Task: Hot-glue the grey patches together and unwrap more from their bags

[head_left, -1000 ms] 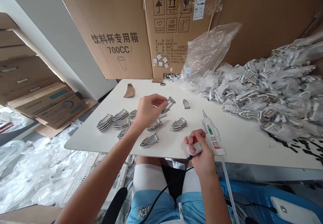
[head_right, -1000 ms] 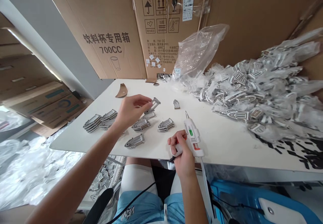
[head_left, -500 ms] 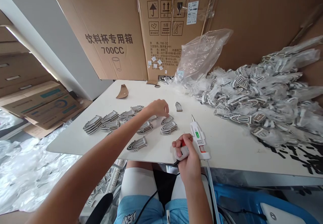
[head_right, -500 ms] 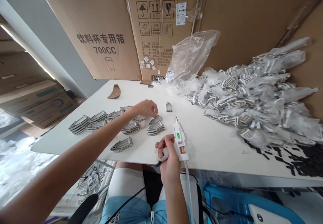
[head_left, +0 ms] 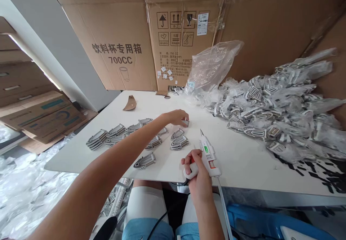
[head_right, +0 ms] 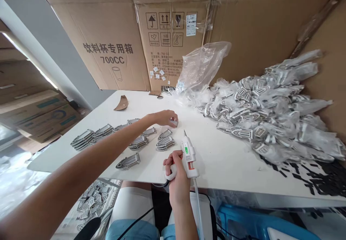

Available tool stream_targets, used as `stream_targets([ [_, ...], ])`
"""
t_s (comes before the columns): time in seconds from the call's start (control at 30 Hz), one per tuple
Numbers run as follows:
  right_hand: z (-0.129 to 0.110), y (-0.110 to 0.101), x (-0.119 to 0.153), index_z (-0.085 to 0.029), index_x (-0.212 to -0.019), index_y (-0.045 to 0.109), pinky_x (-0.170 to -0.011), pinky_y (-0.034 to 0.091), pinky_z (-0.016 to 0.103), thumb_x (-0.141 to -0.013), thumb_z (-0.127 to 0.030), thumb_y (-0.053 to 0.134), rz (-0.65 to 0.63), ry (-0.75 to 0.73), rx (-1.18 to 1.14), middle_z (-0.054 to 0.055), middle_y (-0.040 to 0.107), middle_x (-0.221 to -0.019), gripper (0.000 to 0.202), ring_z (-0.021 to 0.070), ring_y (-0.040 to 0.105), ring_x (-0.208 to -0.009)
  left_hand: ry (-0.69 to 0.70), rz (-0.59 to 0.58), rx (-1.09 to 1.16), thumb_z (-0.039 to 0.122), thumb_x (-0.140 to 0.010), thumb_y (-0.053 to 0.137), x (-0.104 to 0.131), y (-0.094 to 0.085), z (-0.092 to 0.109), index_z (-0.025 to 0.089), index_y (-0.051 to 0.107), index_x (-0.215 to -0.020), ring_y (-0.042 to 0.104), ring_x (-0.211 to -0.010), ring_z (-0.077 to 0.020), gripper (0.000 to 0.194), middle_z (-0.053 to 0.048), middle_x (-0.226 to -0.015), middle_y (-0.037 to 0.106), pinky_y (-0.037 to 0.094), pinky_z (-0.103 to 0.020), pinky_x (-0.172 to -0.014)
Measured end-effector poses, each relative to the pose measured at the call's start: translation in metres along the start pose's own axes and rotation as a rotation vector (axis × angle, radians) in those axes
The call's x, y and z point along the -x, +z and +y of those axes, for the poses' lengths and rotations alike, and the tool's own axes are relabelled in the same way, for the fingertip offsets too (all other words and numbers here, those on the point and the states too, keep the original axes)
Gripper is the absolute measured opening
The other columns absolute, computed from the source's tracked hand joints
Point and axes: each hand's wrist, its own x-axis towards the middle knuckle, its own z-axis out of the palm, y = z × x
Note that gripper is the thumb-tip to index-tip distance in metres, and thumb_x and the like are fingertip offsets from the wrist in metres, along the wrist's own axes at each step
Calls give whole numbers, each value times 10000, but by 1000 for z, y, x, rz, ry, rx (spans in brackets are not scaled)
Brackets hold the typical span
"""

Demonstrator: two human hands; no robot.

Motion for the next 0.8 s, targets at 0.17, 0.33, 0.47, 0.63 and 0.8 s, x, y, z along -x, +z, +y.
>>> stream_targets([
  [0.17,1,1,1,-226,-803,602,-798,546,334,-896,-396,830,-4,-14,42,-85,551,-675,300,62,390,-490,-28,91,58,392,-742,855,25,-11,-5,190,772,-817,681,-808,-207,230,-49,-885,793,463,-295,-740],
  [0.33,4,-2,2,-224,-816,609,-760,540,327,-912,-413,817,-32,-44,84,-85,567,-667,297,54,389,-470,-104,445,391,364,-844,789,72,-26,17,172,742,-936,706,-735,-176,218,-48,-844,770,500,-288,-692],
  [0.47,10,-3,0,-221,-852,629,-692,513,300,-916,-445,815,-37,-45,137,-70,597,-675,299,57,401,-473,-140,722,824,358,-840,844,140,-19,54,199,706,-1174,794,-832,-195,394,-70,-1075,772,601,-303,-749],
  [0.63,14,-2,5,-216,-851,648,-573,420,265,-936,-480,795,-126,-50,234,-48,611,-687,314,63,409,-474,-259,960,1028,382,-858,867,220,19,87,209,774,-1082,780,-914,-211,298,-63,-987,780,624,-302,-803],
  [0.8,7,-1,17,-207,-887,699,-561,355,272,-972,-539,742,-343,25,454,-10,623,-764,346,90,443,-551,-501,1052,1121,449,-793,926,253,45,92,207,782,-1012,737,-900,-191,357,-61,-993,798,586,-255,-763],
])
